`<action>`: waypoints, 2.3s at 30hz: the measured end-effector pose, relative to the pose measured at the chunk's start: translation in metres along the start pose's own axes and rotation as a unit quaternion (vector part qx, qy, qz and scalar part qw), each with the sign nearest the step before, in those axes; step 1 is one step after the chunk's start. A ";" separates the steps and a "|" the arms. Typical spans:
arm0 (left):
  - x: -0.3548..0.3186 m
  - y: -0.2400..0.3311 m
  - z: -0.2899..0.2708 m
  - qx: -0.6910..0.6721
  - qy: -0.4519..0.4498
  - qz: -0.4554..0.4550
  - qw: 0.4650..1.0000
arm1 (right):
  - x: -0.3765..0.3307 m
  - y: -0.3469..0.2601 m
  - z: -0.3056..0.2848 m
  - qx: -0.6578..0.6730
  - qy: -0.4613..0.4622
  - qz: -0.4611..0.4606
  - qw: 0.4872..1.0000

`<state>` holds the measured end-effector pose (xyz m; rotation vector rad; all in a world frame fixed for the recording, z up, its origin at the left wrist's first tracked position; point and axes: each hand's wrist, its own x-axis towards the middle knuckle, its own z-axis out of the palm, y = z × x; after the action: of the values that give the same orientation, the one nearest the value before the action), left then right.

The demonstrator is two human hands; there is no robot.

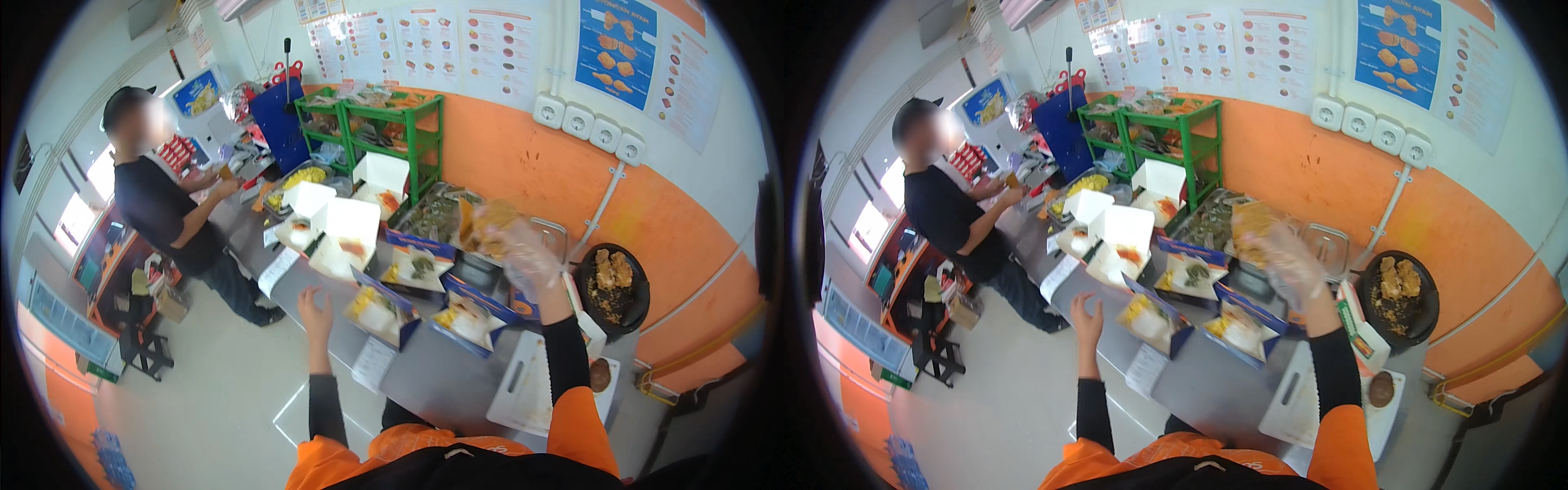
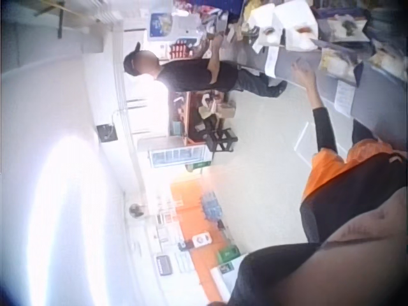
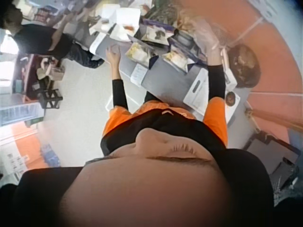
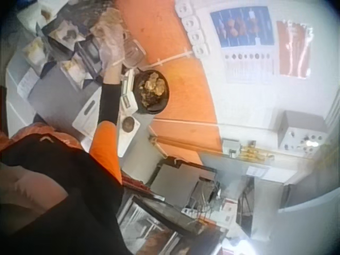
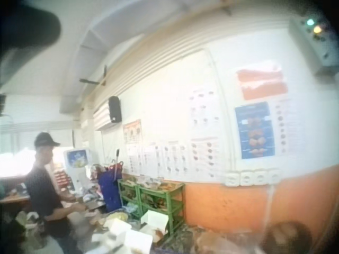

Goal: The person assembles multiple food orders by placing rice, sauces, and vegetables into white takeout boxes, then adds fried chicken pieces and a burger patty. The person uses a knife to cut the patty and tongs to handle the chicken, organizing each component into separate boxes.

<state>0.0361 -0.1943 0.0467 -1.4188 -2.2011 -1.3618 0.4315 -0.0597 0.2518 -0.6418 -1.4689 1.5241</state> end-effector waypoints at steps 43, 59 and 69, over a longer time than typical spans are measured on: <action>0.104 -0.144 0.083 0.026 -0.265 0.094 0.959 | -0.094 0.065 -0.267 -0.615 0.438 0.324 0.570; 0.010 0.009 -0.058 0.028 -0.115 -0.044 0.992 | -0.045 0.169 -0.341 -0.747 0.392 0.402 0.357; -0.001 0.029 -0.055 0.007 -0.143 -0.039 0.989 | -0.076 0.145 -0.362 -0.614 0.376 0.430 0.545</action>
<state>0.0435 -0.2341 0.0940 -1.6267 -2.4607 -1.2289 0.7395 0.0711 0.0374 -2.7616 -1.2880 0.2040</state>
